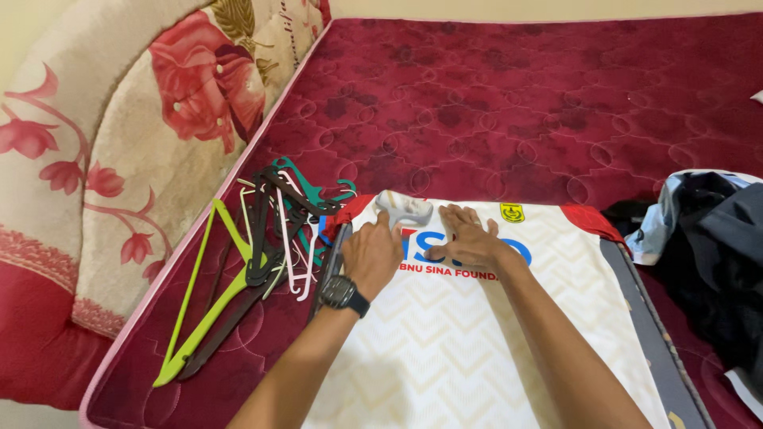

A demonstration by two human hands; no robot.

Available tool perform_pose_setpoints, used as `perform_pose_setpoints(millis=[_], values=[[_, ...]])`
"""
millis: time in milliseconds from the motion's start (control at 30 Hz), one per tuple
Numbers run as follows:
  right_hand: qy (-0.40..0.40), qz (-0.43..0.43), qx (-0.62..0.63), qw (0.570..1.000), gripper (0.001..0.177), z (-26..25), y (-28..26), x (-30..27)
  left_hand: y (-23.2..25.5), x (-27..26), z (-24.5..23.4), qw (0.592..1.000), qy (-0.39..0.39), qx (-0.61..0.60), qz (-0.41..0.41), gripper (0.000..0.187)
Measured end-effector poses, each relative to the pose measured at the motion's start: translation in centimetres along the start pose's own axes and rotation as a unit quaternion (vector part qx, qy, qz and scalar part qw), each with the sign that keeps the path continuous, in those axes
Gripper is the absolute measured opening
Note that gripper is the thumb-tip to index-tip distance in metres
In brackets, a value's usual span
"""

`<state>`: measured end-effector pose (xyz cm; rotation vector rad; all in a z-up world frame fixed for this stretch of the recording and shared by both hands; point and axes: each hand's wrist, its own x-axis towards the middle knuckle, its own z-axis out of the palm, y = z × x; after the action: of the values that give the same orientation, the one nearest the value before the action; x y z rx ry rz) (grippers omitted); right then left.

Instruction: The person irons a white and red sports jersey on a portable ironing board, then hangs it on a hanger and places it on a clothes rack. Afterwards, the person picks up a blue polo shirt from a pile and lays it flat on the ironing board.

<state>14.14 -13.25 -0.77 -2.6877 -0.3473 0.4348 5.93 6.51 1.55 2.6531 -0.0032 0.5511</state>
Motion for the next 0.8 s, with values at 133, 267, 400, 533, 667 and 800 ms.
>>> perform_pose_setpoints(millis=[133,267,400,533,667,800], values=[[-0.006,0.01,-0.001,1.0,0.128,0.0,0.0,0.1,-0.2,-3.0,-3.0,1.0,-0.005,0.014,0.012,0.039],[-0.006,0.002,-0.001,1.0,0.127,0.0,0.0,0.1,-0.1,-5.4,-5.8,0.999,-0.023,0.021,-0.01,0.039],[-0.005,0.001,-0.001,1.0,0.126,0.0,0.0,0.1,0.5,-7.4,-8.0,0.997,-0.052,0.034,-0.043,0.038],[-0.012,-0.005,-0.008,1.0,0.127,-0.2,0.0,0.0,0.6,-8.4,-8.8,0.996,-0.068,0.038,-0.051,0.037],[-0.008,0.003,-0.001,1.0,0.126,-0.1,0.0,0.0,0.3,-7.8,-8.3,0.997,-0.058,0.041,-0.043,0.035],[-0.005,0.012,0.005,1.0,0.127,0.3,0.1,0.4,0.1,-6.2,-7.0,0.997,-0.046,0.053,-0.03,0.033]])
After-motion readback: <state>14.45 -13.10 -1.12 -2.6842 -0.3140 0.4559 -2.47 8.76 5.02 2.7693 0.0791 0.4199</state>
